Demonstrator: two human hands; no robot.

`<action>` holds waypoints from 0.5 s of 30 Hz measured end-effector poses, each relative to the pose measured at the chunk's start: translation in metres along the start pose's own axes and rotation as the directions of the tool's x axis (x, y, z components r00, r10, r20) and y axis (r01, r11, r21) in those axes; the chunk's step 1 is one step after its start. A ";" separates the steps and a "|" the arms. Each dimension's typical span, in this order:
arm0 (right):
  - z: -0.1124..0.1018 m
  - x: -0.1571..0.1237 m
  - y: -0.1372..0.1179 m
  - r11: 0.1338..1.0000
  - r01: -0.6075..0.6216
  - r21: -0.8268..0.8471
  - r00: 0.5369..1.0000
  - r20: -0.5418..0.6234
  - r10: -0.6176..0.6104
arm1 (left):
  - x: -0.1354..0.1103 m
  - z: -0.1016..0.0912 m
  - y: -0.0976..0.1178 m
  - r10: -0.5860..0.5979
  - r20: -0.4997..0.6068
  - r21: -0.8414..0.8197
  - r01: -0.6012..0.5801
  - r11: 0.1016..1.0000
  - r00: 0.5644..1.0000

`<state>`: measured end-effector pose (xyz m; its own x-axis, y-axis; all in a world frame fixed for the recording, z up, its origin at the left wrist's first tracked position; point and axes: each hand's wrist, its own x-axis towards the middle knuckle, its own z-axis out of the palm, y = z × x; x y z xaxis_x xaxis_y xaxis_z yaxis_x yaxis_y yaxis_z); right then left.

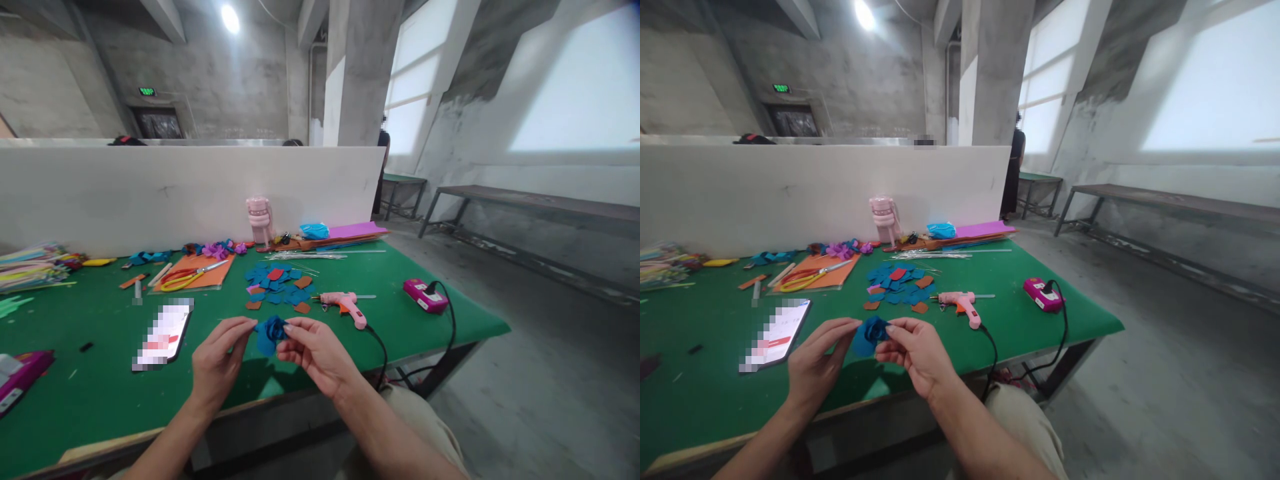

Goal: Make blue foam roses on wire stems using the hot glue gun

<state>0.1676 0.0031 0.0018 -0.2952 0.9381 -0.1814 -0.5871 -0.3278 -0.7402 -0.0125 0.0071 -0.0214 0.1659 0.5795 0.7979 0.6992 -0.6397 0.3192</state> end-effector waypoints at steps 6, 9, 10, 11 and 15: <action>-0.004 0.001 -0.002 1.000 -0.022 -0.017 0.999 0.037 0.023 | 0.000 0.000 0.000 -0.009 0.024 0.003 0.009 1.000 1.000; -0.004 0.000 -0.004 1.000 -0.015 -0.005 0.999 0.042 0.015 | -0.001 0.000 -0.001 0.001 0.027 0.001 -0.001 1.000 1.000; -0.003 0.000 -0.004 1.000 -0.008 0.001 0.999 0.042 0.008 | -0.001 0.001 -0.002 0.006 0.024 0.001 -0.006 1.000 1.000; -0.003 -0.001 -0.004 1.000 0.001 0.005 0.999 0.045 -0.001 | -0.002 0.001 -0.002 0.011 0.021 0.000 -0.011 1.000 1.000; -0.001 -0.002 -0.004 0.999 0.040 -0.021 0.997 0.062 -0.039 | -0.002 0.001 -0.003 0.017 0.021 -0.004 -0.017 1.000 1.000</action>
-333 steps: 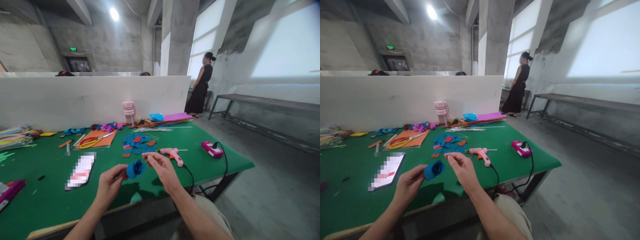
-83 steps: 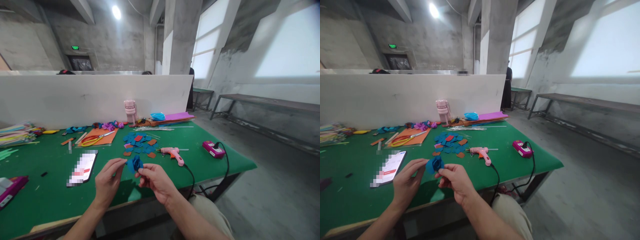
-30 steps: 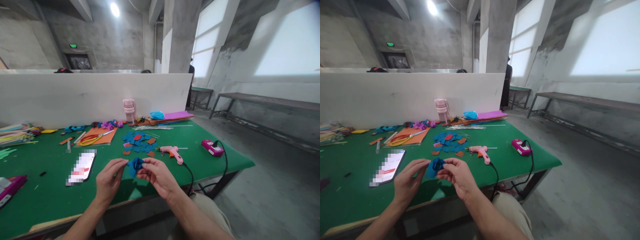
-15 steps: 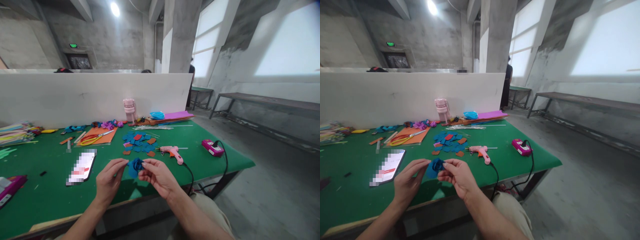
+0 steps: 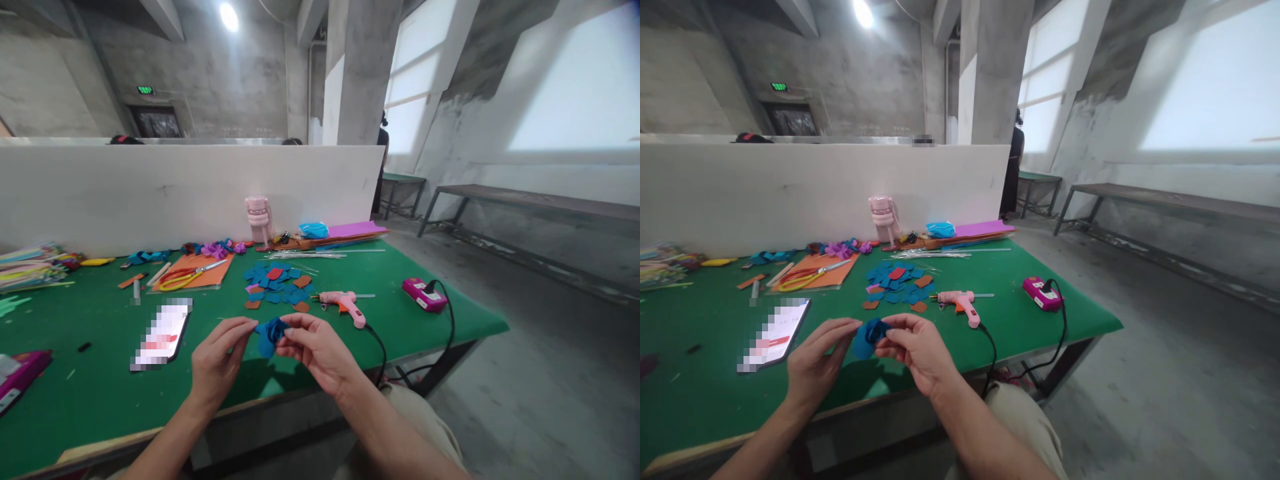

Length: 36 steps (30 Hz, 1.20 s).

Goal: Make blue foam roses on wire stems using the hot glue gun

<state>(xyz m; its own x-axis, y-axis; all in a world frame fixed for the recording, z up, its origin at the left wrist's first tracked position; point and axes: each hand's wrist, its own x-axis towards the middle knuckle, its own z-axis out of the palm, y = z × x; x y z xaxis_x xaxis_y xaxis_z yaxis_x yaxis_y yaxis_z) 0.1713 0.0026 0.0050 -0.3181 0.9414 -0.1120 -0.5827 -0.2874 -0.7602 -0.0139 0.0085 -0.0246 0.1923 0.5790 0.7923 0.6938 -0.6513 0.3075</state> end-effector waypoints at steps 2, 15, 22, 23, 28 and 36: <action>0.000 0.000 0.000 1.000 0.013 -0.016 1.000 -0.005 -0.013 | 0.000 0.000 0.000 -0.008 0.006 -0.004 0.008 1.000 1.000; 0.004 0.000 0.001 0.995 0.046 -0.090 0.998 -0.047 -0.050 | 0.003 0.000 0.005 -0.052 0.021 -0.100 0.054 0.994 0.998; 0.002 0.000 0.001 0.990 0.019 -0.143 0.995 -0.094 -0.032 | 0.003 0.004 0.008 -0.167 0.076 -0.264 0.181 0.947 0.983; 0.001 0.000 0.001 0.988 0.024 -0.151 0.994 -0.098 -0.039 | 0.003 0.005 0.007 -0.185 0.084 -0.282 0.201 0.938 0.979; 0.000 0.001 0.002 0.977 0.063 -0.203 0.992 -0.094 -0.084 | 0.001 0.007 0.005 -0.240 0.119 -0.339 0.267 0.902 0.963; -0.001 0.002 0.002 0.906 0.170 -0.388 0.974 -0.075 -0.215 | 0.003 0.006 0.008 -0.261 0.210 -0.404 0.327 0.854 0.942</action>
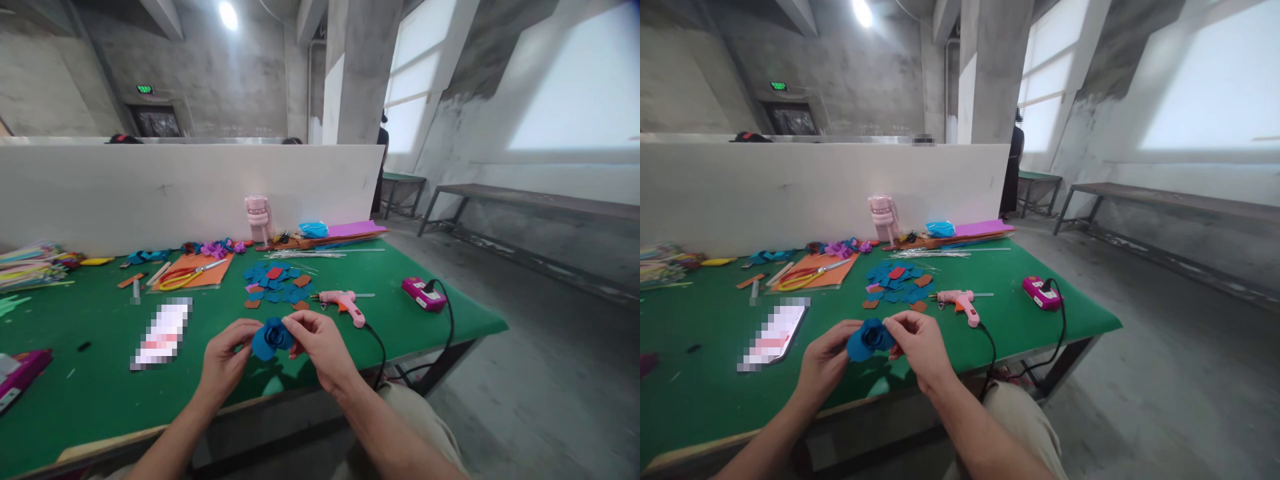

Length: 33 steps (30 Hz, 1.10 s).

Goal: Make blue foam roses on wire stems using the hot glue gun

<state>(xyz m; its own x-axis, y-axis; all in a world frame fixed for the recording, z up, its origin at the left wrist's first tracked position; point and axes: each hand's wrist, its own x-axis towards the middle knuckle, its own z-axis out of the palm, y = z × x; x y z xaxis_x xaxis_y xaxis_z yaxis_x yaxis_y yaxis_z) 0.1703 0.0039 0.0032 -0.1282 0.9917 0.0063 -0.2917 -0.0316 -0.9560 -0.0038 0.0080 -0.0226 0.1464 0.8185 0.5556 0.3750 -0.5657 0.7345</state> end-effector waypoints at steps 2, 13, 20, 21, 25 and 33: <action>0.000 0.000 0.000 1.000 0.019 -0.019 1.000 0.012 -0.019 | 0.000 0.000 0.000 -0.020 0.007 -0.003 0.020 1.000 1.000; -0.002 0.003 0.002 0.955 -0.142 0.261 0.988 0.094 0.121 | 0.003 0.005 0.009 -0.225 -0.037 -0.100 0.220 0.970 0.974; -0.001 0.012 0.015 0.996 0.087 -0.033 0.996 -0.017 -0.088 | 0.003 0.015 0.010 -0.516 -0.101 -0.463 0.418 0.781 0.851; 0.000 0.012 0.017 0.982 0.145 -0.123 0.989 -0.004 -0.147 | 0.004 0.018 0.012 -0.534 -0.085 -0.536 0.413 0.736 0.841; 0.004 0.013 0.021 0.897 0.311 -0.313 0.949 0.050 -0.312 | 0.006 0.028 0.020 -0.550 -0.030 -0.683 0.384 0.621 0.835; 0.008 0.011 0.022 0.914 0.280 -0.295 0.960 0.082 -0.268 | 0.002 0.039 0.016 -0.536 -0.001 -0.704 0.380 0.600 0.845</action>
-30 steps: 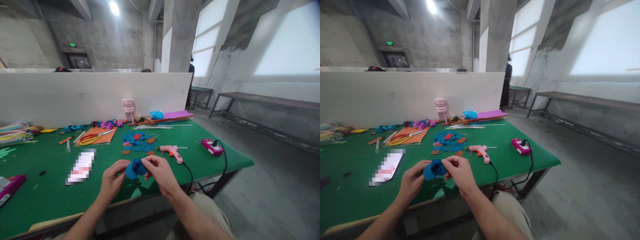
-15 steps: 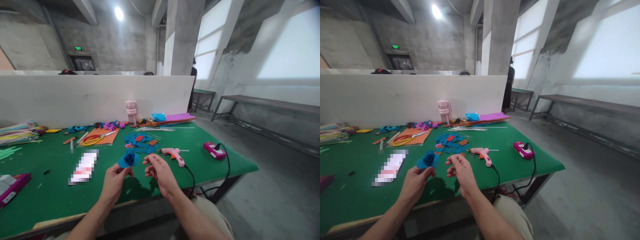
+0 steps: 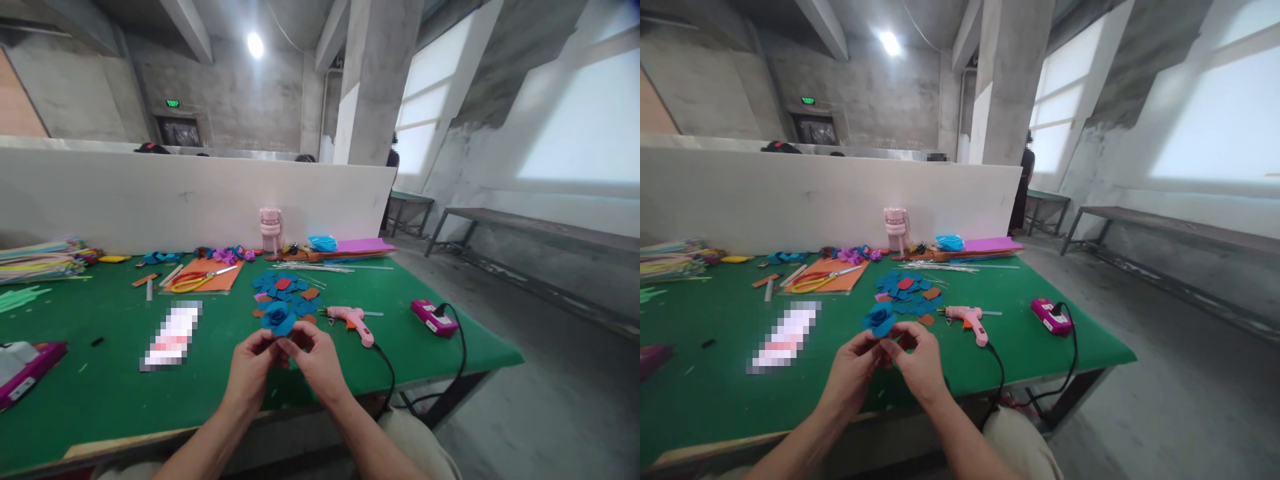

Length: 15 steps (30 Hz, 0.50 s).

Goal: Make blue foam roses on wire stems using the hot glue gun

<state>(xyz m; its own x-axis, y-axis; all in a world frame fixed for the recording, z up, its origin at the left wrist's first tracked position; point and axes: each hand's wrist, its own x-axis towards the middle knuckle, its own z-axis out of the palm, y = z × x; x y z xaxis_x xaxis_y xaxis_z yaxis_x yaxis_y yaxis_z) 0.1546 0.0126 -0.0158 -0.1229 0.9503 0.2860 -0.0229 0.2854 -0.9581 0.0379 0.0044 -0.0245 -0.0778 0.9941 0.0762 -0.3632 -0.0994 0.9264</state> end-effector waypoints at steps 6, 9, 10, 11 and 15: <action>0.000 -0.001 0.000 0.999 -0.007 -0.049 0.999 -0.044 0.005 | -0.002 0.005 0.004 -0.074 0.004 -0.039 0.074 0.996 0.997; 0.000 -0.002 -0.002 0.999 -0.012 -0.042 0.999 -0.051 0.010 | -0.004 0.007 0.007 -0.099 0.029 -0.067 0.101 0.993 0.995; 0.000 -0.002 -0.004 0.999 -0.004 -0.041 0.999 -0.049 0.002 | -0.004 0.007 0.008 -0.105 0.030 -0.081 0.107 0.991 0.994; -0.001 -0.002 -0.006 0.999 0.014 -0.044 0.998 -0.055 -0.016 | -0.004 0.007 0.008 -0.112 0.032 -0.092 0.114 0.989 0.993; -0.010 -0.003 -0.015 0.977 0.146 -0.154 0.975 -0.145 -0.169 | -0.004 0.002 0.013 -0.169 0.095 -0.059 0.175 0.983 0.981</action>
<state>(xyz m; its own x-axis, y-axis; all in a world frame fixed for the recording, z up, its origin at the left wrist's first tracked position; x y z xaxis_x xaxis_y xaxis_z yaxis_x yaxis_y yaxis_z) 0.1650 0.0062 -0.0023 0.0275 0.8963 0.4425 0.1121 0.4371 -0.8924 0.0355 -0.0005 -0.0124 0.0733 0.9962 -0.0462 -0.4250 0.0731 0.9022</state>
